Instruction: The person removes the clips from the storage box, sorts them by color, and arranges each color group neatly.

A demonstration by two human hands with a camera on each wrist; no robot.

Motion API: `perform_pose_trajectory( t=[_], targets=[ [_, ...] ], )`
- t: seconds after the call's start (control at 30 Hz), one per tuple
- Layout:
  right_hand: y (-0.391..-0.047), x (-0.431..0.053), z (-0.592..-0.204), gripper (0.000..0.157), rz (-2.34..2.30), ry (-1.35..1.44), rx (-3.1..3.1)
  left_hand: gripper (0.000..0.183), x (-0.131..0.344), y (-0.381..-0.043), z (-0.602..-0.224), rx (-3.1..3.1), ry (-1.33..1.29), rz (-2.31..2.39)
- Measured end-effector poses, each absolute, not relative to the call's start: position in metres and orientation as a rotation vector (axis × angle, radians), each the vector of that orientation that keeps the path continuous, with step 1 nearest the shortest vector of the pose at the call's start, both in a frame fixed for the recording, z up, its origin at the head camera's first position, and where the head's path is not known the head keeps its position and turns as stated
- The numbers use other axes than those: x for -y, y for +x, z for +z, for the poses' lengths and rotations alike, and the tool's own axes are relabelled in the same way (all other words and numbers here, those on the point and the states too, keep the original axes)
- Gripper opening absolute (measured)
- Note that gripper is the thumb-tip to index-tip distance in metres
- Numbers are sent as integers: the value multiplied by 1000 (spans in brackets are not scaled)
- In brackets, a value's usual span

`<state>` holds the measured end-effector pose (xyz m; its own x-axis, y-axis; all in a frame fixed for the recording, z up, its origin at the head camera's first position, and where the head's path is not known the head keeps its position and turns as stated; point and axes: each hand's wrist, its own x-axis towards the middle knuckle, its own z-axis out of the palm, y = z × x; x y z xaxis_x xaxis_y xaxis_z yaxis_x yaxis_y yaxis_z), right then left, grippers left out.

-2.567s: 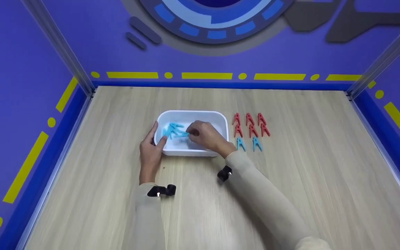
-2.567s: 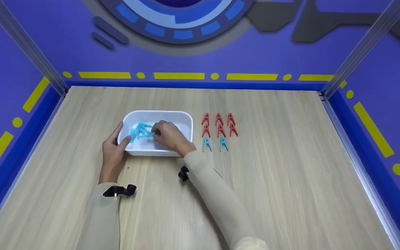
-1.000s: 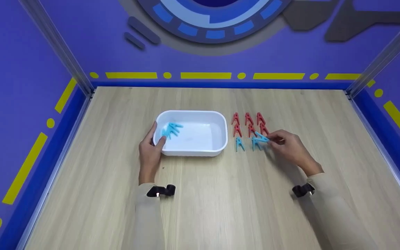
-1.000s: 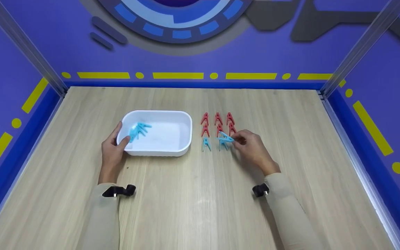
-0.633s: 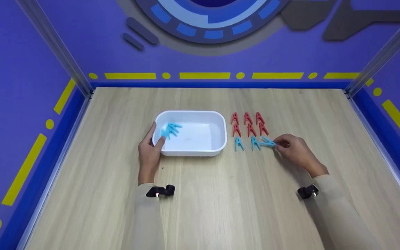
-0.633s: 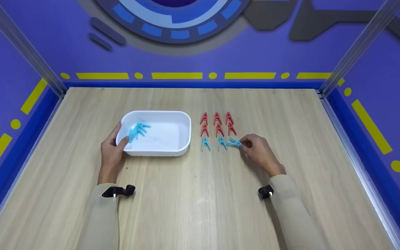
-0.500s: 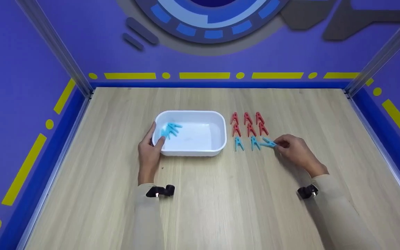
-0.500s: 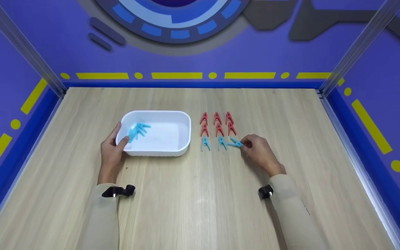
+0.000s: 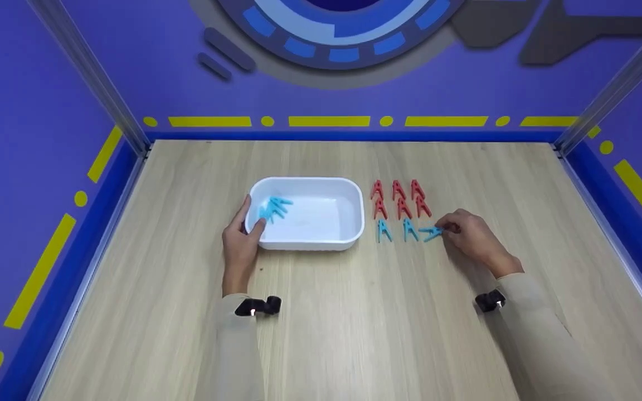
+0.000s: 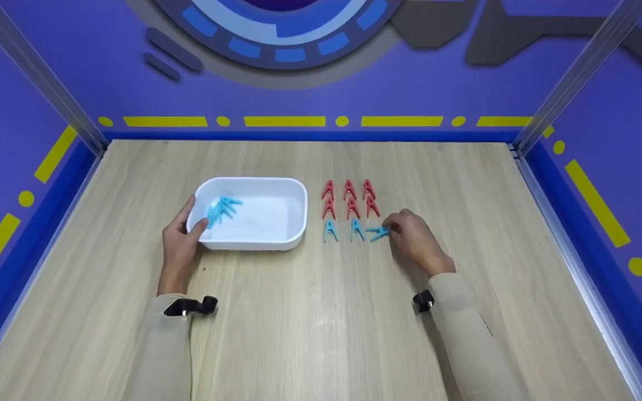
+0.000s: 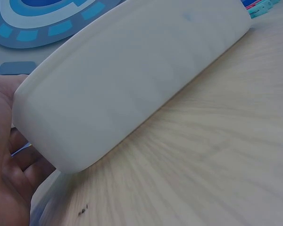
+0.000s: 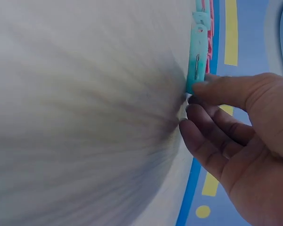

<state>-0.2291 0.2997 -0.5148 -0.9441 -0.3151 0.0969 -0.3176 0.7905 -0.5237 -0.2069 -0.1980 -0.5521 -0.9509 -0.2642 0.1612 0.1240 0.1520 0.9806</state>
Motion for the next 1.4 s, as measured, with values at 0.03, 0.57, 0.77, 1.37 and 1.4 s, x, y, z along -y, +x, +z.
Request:
perform_pose_trajectory(
  t=[0.03,0.57,0.77,1.37,1.4],
  targets=[
    [-229,-299,-515,22,866,519,2966,65,198,-207,-552,2145,140,-1862],
    [-230,-286,-523,23,1007,320,2957,65,197,-206,-553,2167,169,-1868],
    [-225,-282,-522,26,1030,285,2929,65,197,-206,-552,2161,165,-1875],
    [-223,-271,-522,30,1076,214,2953,65,197,-205,-551,2159,185,-1875],
    [-223,-271,-522,30,1076,213,2948,65,197,-205,-551,2159,183,-1873]
  ],
)
